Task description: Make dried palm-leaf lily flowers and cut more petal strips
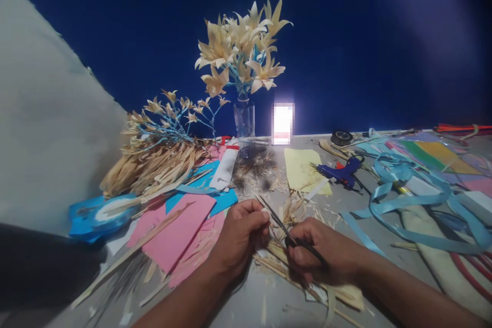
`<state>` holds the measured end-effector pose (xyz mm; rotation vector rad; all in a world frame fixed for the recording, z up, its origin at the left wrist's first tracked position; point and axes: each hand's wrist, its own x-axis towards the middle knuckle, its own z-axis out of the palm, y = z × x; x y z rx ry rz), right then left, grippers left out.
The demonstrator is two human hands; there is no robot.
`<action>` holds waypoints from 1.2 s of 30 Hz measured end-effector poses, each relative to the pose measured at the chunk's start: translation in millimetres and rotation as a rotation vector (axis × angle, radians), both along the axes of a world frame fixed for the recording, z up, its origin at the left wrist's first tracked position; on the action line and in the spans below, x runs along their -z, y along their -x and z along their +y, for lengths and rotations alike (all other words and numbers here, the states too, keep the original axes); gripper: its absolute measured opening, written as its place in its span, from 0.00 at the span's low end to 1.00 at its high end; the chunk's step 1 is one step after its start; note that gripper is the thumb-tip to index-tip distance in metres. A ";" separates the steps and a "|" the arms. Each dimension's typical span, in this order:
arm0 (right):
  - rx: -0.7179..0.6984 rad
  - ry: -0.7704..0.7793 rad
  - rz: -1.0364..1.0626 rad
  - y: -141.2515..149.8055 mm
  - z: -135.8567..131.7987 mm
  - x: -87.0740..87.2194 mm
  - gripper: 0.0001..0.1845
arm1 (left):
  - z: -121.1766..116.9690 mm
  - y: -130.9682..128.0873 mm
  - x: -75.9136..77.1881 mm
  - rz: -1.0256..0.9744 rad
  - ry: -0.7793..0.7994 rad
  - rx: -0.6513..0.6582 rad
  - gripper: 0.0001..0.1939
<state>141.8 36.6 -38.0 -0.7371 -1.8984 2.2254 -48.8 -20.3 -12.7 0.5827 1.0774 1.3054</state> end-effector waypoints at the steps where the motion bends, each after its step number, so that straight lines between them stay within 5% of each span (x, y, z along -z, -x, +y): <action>1: 0.003 -0.006 -0.003 0.6 -0.1 -1.5 0.34 | 0.2 -0.2 -0.5 0.004 0.004 -0.003 0.10; 11: 0.050 0.092 -0.004 4.1 -0.4 -4.1 0.29 | -1.5 0.4 -5.6 0.008 -0.004 0.020 0.08; 17: 0.086 0.022 -0.019 5.2 1.6 -13.5 0.33 | -0.7 1.1 -4.4 -0.027 -0.012 0.028 0.09; 25: -0.040 0.012 0.006 -2.4 5.2 -3.8 0.35 | 0.3 6.3 0.5 -0.035 -0.040 0.070 0.09; 36: -0.006 0.011 -0.071 -3.4 6.1 -9.4 0.25 | 0.2 11.5 -4.5 -0.001 -0.022 0.129 0.08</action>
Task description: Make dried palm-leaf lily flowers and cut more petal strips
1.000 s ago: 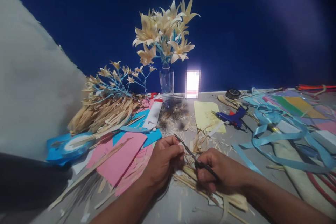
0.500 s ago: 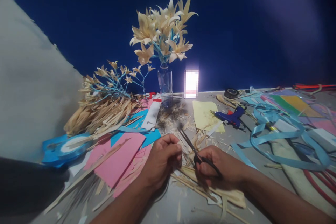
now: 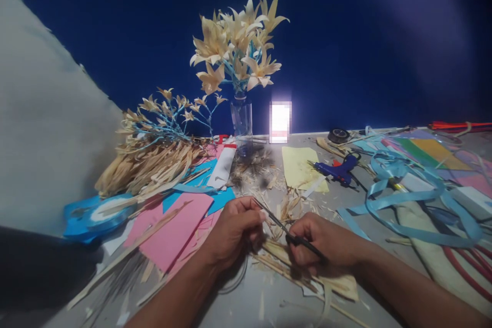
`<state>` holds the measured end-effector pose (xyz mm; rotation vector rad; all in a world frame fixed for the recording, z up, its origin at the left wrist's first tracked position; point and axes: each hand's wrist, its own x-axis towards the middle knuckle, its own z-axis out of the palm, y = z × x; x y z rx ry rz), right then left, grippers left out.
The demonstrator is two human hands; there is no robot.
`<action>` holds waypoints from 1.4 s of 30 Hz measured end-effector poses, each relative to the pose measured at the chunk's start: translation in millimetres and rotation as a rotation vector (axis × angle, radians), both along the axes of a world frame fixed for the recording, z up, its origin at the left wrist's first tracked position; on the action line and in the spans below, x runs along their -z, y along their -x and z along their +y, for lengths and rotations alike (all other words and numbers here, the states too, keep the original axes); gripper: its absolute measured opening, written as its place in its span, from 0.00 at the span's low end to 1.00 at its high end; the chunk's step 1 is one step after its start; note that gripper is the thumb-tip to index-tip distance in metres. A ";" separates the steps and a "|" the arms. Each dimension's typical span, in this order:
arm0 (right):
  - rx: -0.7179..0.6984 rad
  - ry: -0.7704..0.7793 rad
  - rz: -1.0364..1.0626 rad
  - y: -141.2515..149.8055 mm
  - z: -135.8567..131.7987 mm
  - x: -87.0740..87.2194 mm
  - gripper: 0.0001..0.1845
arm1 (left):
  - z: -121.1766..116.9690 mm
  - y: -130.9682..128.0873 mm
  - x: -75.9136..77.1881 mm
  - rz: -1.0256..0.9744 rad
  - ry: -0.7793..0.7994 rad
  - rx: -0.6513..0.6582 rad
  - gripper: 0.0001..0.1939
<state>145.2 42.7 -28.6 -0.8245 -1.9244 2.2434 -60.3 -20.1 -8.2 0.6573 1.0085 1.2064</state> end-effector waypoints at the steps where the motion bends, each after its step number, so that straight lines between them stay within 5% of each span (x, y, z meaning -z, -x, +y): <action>1: 0.018 -0.006 0.005 0.9 -0.2 -0.8 0.25 | 0.0 -0.1 -0.9 -0.020 -0.004 0.006 0.08; 12: 0.148 0.077 0.074 11.7 -9.6 0.1 0.27 | -1.1 -4.8 1.4 -0.006 -0.072 -0.057 0.10; 21: 0.147 -0.023 -0.024 12.6 -10.1 -1.7 0.15 | -4.0 -9.6 1.1 0.072 -0.064 -0.144 0.12; 31: 0.054 -0.105 -0.020 9.8 -7.5 -3.4 0.24 | -2.0 -6.9 -0.1 0.045 -0.061 -0.145 0.10; 42: 0.035 -0.119 -0.052 6.7 -5.3 0.2 0.17 | -0.6 -2.8 4.2 0.040 -0.028 -0.160 0.10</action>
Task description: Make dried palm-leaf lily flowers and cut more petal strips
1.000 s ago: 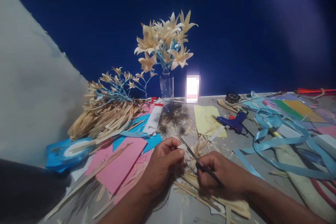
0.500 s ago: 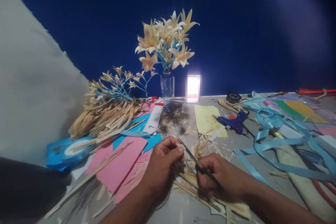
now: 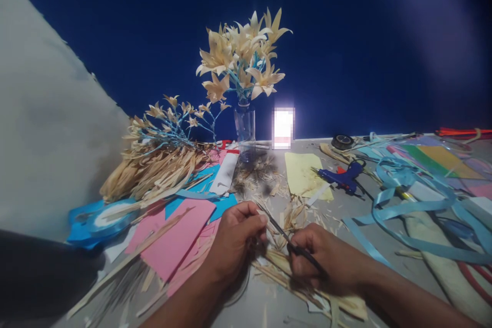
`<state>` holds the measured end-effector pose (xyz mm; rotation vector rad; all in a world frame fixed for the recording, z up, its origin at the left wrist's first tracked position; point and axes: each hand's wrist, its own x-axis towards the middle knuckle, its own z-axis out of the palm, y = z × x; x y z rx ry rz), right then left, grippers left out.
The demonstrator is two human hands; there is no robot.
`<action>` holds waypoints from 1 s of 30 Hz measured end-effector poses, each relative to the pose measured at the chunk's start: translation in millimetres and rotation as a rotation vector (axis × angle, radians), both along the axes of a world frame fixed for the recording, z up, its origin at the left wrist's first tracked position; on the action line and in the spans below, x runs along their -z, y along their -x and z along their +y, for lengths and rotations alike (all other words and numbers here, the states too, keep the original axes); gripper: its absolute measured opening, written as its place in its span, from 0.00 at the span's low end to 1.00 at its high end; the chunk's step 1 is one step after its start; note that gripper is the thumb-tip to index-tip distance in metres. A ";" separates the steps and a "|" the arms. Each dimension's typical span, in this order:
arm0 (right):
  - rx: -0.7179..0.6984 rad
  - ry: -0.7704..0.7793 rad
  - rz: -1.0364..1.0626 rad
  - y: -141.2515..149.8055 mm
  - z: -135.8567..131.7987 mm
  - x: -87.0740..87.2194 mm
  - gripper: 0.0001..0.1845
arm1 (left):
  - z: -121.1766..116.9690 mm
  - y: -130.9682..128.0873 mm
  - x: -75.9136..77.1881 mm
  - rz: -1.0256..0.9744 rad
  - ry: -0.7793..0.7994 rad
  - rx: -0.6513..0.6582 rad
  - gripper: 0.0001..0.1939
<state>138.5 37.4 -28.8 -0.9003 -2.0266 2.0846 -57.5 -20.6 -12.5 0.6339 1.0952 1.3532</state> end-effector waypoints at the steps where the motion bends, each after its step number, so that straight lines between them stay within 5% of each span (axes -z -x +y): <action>1: 0.009 0.009 -0.007 0.2 -0.1 0.4 0.16 | 0.0 0.4 0.3 0.007 0.002 -0.005 0.10; 8: 0.249 0.193 0.115 6.9 -1.9 5.0 0.17 | -0.4 -0.3 -1.9 0.029 0.021 0.003 0.09; 13: 0.442 0.066 0.171 9.0 0.3 -9.0 0.18 | -1.1 -6.1 -0.6 -0.005 0.048 0.027 0.09; 19: 0.512 0.021 0.254 8.6 -1.5 -18.3 0.20 | -4.4 -17.2 6.4 -0.028 0.108 0.078 0.10; 30: 0.551 0.136 0.279 12.9 -5.9 -5.7 0.23 | -8.3 -24.4 14.4 -0.081 0.067 0.167 0.12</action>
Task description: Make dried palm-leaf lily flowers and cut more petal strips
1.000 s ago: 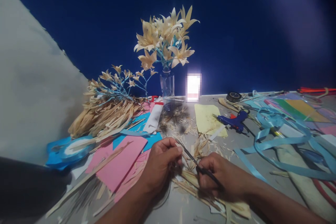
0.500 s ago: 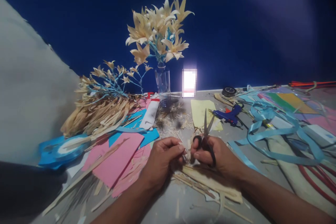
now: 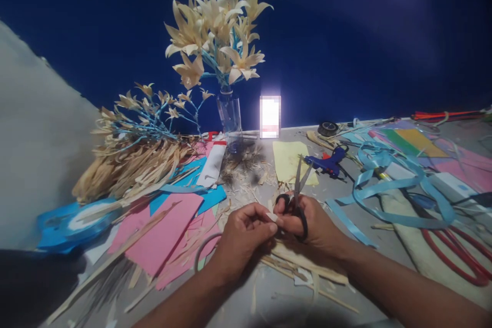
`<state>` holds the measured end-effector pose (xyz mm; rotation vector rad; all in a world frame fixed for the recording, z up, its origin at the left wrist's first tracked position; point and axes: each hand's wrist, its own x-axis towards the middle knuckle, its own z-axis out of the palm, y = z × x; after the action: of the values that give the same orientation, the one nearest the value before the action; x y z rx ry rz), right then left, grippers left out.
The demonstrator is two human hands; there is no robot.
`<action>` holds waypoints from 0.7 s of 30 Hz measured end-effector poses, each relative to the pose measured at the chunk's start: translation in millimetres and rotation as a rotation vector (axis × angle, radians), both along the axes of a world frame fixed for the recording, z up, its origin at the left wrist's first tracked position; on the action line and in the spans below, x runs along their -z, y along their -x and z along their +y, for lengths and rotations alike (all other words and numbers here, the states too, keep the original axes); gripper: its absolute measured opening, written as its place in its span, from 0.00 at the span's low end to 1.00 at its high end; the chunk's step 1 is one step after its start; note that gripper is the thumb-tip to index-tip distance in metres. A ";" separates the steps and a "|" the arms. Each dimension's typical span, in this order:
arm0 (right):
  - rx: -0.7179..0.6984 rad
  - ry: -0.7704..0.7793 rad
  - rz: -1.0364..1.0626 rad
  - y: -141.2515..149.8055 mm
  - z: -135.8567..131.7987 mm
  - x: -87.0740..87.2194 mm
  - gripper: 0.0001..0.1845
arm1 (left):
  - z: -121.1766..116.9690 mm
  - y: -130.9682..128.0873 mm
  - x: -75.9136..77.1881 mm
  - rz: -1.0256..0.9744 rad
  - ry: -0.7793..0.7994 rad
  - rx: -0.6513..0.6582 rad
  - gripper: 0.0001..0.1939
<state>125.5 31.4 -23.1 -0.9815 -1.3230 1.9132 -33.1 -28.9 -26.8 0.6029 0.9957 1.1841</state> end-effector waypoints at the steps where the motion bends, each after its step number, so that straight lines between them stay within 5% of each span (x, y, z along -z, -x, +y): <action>1: -0.003 0.001 0.001 -0.2 -0.1 0.2 0.23 | -0.1 0.0 0.0 -0.001 -0.007 0.004 0.12; 13: -0.053 0.087 0.190 -2.0 3.6 -3.8 0.22 | 5.2 1.3 -10.1 -0.198 0.008 0.023 0.10; 16: 0.012 0.081 0.169 -3.2 6.9 -1.8 0.21 | 6.7 3.3 -10.9 -0.173 0.023 -0.022 0.11; 21: -0.078 0.026 0.050 -2.7 4.5 -0.6 0.23 | 5.1 2.9 -14.3 -0.104 0.032 -0.046 0.13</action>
<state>128.2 35.9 -22.6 -0.9015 -1.3283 2.0048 -36.0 -23.8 -12.5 0.4908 0.9430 1.2261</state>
